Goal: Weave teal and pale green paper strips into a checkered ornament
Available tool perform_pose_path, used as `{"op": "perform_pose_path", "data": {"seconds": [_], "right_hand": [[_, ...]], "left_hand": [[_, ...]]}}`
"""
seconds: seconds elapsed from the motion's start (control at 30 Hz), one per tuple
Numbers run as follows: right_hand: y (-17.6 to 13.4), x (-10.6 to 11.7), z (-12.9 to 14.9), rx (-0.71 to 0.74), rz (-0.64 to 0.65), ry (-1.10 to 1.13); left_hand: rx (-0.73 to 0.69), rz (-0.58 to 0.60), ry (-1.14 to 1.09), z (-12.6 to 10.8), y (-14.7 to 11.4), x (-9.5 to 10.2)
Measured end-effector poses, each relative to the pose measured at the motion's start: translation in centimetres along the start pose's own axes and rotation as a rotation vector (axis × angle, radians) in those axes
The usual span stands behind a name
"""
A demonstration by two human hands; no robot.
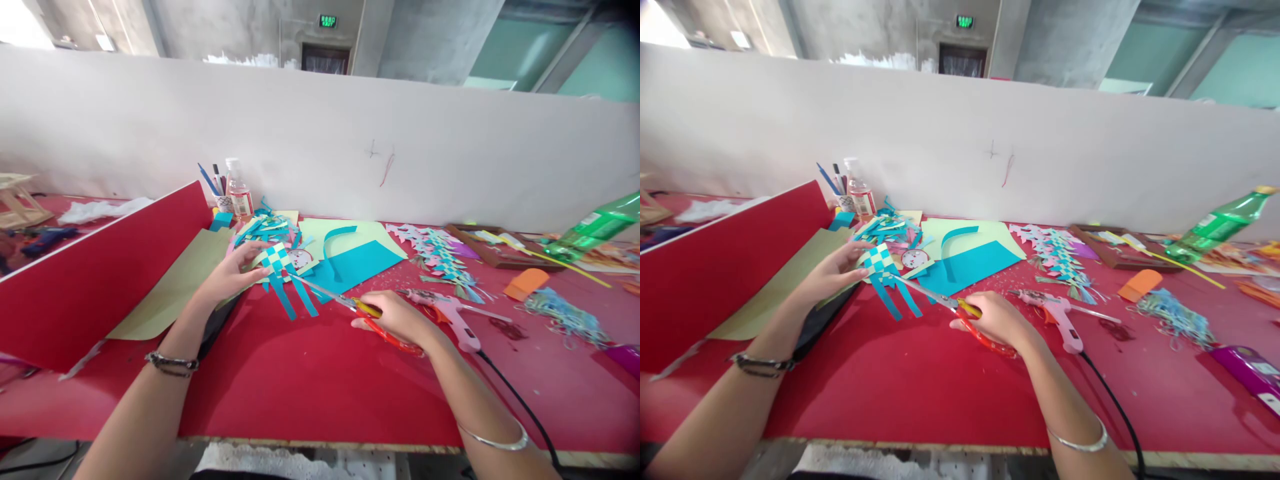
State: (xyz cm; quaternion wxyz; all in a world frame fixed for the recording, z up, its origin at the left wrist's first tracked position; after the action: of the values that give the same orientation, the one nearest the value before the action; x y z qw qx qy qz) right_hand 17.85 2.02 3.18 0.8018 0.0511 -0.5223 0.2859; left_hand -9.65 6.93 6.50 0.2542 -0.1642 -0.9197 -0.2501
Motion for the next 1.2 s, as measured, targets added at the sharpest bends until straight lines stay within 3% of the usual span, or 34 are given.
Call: {"op": "perform_pose_path", "data": {"seconds": [0.07,0.13,0.2,0.23,0.3,0.4,0.5,0.6,0.7,0.97,1.2], "right_hand": [[0.0,0.1,0.0,-0.001,-0.028,0.002],[0.1,0.2,0.0,-0.002,-0.056,0.004],[0.1,0.3,0.0,-0.006,-0.08,0.008],[0.1,0.3,0.0,-0.007,-0.093,0.012],[0.2,0.5,0.1,-0.005,-0.125,0.024],[0.1,0.7,0.3,0.003,-0.167,0.049],[0.1,0.7,0.4,0.012,-0.183,0.096],[0.2,0.5,0.5,0.023,-0.163,0.138],[0.4,0.1,0.6,0.025,-0.124,0.133],[0.7,-0.2,0.7,0.029,-0.082,0.088],[0.5,-0.1,0.3,-0.001,-0.099,0.066]], "left_hand": [[-0.037,-0.074,0.152,-0.3,0.0,0.5],[-0.039,-0.297,0.311,-0.8,-0.5,1.5],[-0.005,-0.455,0.355,-1.0,-1.1,1.9],[0.024,-0.469,0.319,-0.8,-1.2,1.8],[0.107,-0.352,0.154,0.1,-0.8,0.7],[0.239,0.002,-0.203,1.6,0.1,-2.6],[0.314,0.108,-0.574,2.2,0.5,-5.0],[0.33,0.043,-0.982,2.2,0.5,-6.1],[0.252,-0.09,-1.147,2.1,0.4,-5.8],[0.169,-0.276,-1.064,2.4,0.1,-4.8],[0.186,-0.317,-1.028,2.4,0.0,-4.5]]}}
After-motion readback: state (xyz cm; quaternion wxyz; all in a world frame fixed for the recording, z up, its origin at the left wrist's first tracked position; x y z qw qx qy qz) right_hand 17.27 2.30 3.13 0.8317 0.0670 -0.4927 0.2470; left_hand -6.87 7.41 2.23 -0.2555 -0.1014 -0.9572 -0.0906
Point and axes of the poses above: each hand's wrist, its own y-axis towards the middle knuckle, its own x-axis out of the back of the hand, z = x × y, the point moved 5 cm from there along y, towards the middle knuckle, and after that the axes turned 14 degrees about z, right-handed, at the moved point
